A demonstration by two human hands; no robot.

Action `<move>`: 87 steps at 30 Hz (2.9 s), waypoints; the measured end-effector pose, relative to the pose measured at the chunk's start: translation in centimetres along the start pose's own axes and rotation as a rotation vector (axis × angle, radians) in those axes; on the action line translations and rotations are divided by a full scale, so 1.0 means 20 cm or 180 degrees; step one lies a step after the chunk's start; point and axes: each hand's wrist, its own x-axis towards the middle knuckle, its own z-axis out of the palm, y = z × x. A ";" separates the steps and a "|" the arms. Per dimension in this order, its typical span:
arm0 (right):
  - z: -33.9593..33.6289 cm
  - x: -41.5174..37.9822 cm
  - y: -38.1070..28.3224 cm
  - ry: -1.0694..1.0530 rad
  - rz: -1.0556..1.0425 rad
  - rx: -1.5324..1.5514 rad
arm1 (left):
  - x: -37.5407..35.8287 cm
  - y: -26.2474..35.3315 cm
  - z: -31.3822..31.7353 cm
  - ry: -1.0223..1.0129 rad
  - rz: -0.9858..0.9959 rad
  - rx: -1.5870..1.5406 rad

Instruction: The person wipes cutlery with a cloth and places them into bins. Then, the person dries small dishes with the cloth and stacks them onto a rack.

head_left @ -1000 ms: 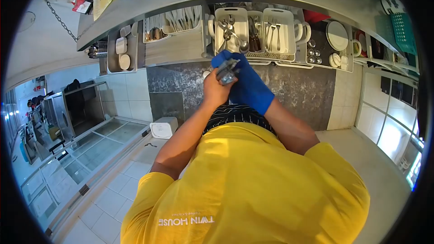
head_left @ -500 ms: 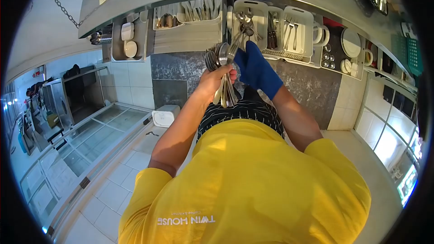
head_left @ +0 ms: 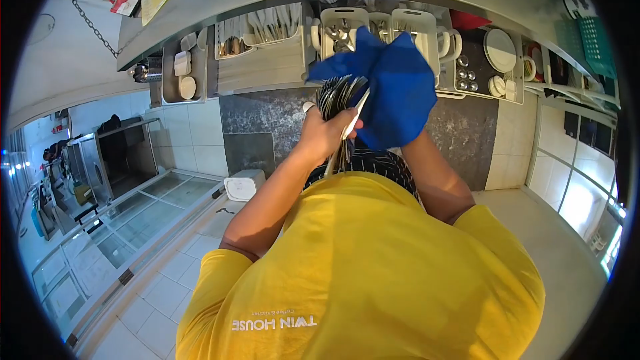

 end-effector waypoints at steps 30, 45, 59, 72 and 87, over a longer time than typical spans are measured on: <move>-0.34 -0.12 -0.08 0.0497 -0.0126 -0.0459 | 0.04 -0.09 0.36 0.0376 0.1351 0.1720; -0.09 -0.18 0.28 -0.0408 0.1116 0.1369 | 0.26 -0.24 0.26 0.0375 0.0422 0.0939; -0.06 -0.12 0.29 0.0182 0.0322 0.1780 | 0.27 -0.12 0.10 -0.0306 -0.0442 -0.1167; -0.41 0.06 -0.06 0.0633 0.1262 0.3112 | -0.09 0.09 0.39 -0.0377 0.0940 0.1142; -0.35 -0.16 0.24 0.0403 0.1987 0.5187 | -0.26 0.05 0.40 -0.0017 0.2382 0.2582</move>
